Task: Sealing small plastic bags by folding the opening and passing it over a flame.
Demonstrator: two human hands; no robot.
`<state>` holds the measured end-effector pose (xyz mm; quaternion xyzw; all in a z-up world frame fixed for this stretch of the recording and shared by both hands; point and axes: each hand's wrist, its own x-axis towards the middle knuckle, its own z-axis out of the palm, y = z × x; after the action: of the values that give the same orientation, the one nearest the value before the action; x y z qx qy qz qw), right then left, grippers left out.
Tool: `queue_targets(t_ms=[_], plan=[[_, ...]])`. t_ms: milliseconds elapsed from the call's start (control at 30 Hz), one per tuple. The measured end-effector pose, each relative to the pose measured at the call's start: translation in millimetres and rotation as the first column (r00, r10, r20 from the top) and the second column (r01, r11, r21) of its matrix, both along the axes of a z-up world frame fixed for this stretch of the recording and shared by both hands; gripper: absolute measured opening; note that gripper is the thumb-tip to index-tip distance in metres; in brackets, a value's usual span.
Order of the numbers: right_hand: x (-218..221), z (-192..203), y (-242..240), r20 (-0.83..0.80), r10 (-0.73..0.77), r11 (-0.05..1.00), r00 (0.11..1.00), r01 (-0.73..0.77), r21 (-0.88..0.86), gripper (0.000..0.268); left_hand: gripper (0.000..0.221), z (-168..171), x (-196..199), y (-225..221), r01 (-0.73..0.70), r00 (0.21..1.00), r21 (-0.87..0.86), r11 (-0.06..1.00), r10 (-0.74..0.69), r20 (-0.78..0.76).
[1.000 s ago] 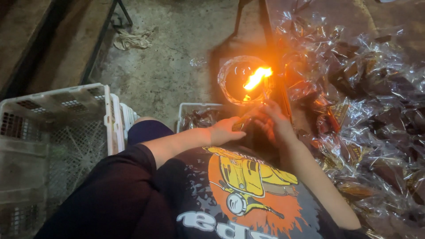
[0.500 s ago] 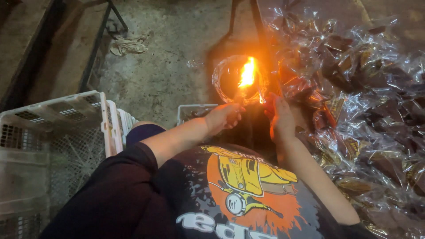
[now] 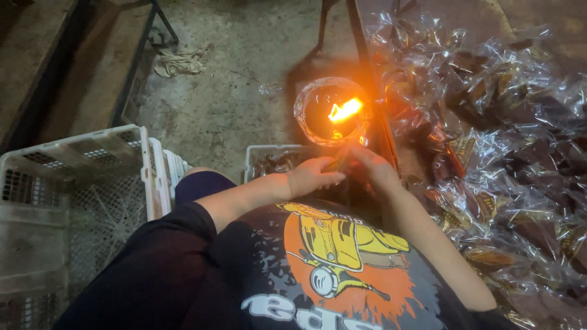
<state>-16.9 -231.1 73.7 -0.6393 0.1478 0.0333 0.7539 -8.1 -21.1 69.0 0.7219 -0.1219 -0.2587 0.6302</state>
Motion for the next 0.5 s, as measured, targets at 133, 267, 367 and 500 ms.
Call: queue_targets(t_ms=[133,267,367,500], plan=[[-21.5,40.3,10.5,-0.144,0.125,0.991,0.982,-0.117,0.062,0.038,0.071,-1.2,0.3,8.1,-0.081,0.995,0.188,0.979,0.070,0.066],[-52.0,101.1,34.5,-0.196,0.344,0.921,0.918,-0.370,-0.119,0.031,0.061,-23.8,9.3,15.7,-0.354,0.932,-0.266,0.897,0.312,-0.186],[-67.4,148.9,58.1,-0.260,0.485,0.806,0.835,-0.542,-0.238,0.032,0.048,-24.2,-0.9,13.7,-0.295,0.948,-0.299,0.907,0.238,-0.212],[-36.3,62.1,23.0,-0.135,0.323,0.882,0.937,-0.349,-0.315,0.029,0.031,-31.4,-6.1,13.3,-0.197,0.963,-0.350,0.916,0.114,-0.244]])
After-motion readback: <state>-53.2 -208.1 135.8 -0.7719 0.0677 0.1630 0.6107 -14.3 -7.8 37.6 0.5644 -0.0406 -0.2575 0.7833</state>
